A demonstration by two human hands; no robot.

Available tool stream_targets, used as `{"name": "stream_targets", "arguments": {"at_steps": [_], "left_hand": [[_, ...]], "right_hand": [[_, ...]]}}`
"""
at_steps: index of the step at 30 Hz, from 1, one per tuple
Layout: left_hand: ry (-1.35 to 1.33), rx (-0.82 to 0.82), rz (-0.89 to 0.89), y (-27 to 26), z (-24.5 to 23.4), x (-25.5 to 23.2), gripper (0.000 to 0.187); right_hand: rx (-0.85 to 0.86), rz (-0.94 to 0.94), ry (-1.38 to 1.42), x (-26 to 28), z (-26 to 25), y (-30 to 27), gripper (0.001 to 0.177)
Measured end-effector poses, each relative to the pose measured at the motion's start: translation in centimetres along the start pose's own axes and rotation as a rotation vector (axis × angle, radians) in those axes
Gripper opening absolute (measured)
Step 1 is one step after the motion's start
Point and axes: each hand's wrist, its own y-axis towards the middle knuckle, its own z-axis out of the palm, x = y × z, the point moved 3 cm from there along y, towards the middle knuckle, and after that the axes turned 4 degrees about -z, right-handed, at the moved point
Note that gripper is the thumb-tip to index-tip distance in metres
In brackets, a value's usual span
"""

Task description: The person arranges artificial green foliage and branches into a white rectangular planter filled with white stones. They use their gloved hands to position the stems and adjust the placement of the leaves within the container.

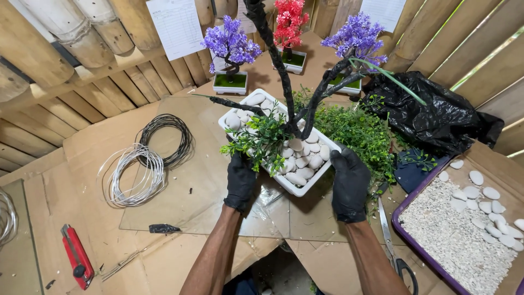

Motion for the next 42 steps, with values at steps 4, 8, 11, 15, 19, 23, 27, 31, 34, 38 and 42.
{"name": "stream_targets", "arguments": {"at_steps": [4,8,11,15,19,23,27,31,34,38,42], "left_hand": [[-0.098,-0.005,0.128,-0.3,-1.4,-4.3,0.061],[-0.035,0.032,0.296,1.2,-1.1,-1.1,0.059],[-0.137,0.061,0.306,1.9,-0.8,0.4,0.058],[-0.228,0.082,0.267,1.8,-0.7,0.0,0.058],[-0.327,0.072,0.163,1.4,-1.6,-2.1,0.049],[-0.580,0.104,0.085,1.6,-1.7,-1.9,0.040],[-0.509,0.134,0.118,2.1,-2.2,-2.1,0.035],[-0.494,0.140,0.141,1.5,-2.2,-2.8,0.039],[-0.512,0.119,0.112,1.5,-1.9,-2.1,0.039],[-0.446,0.120,-0.083,1.8,-1.5,-1.2,0.044],[-0.395,0.121,-0.045,2.4,-0.8,0.7,0.046]], "right_hand": [[-0.004,0.058,-0.110,-1.5,-0.8,-0.9,0.024],[-0.013,0.081,-0.082,-0.5,-0.7,-2.6,0.024],[-0.022,0.056,-0.076,0.2,-0.5,-2.8,0.026],[-0.023,0.039,-0.099,0.8,-0.5,-3.6,0.025],[-0.028,0.098,-0.144,1.1,-0.3,-4.7,0.027],[-0.022,0.122,-0.141,1.7,0.2,-5.4,0.026],[-0.047,0.121,-0.109,2.0,0.6,-5.7,0.024],[-0.074,0.116,-0.096,2.0,0.5,-5.9,0.022],[-0.090,0.123,-0.061,1.4,0.4,-6.1,0.021],[-0.130,0.003,0.013,-1.1,-0.1,-6.1,0.011],[-0.122,0.025,0.047,-0.8,0.0,-6.3,0.023]]}}
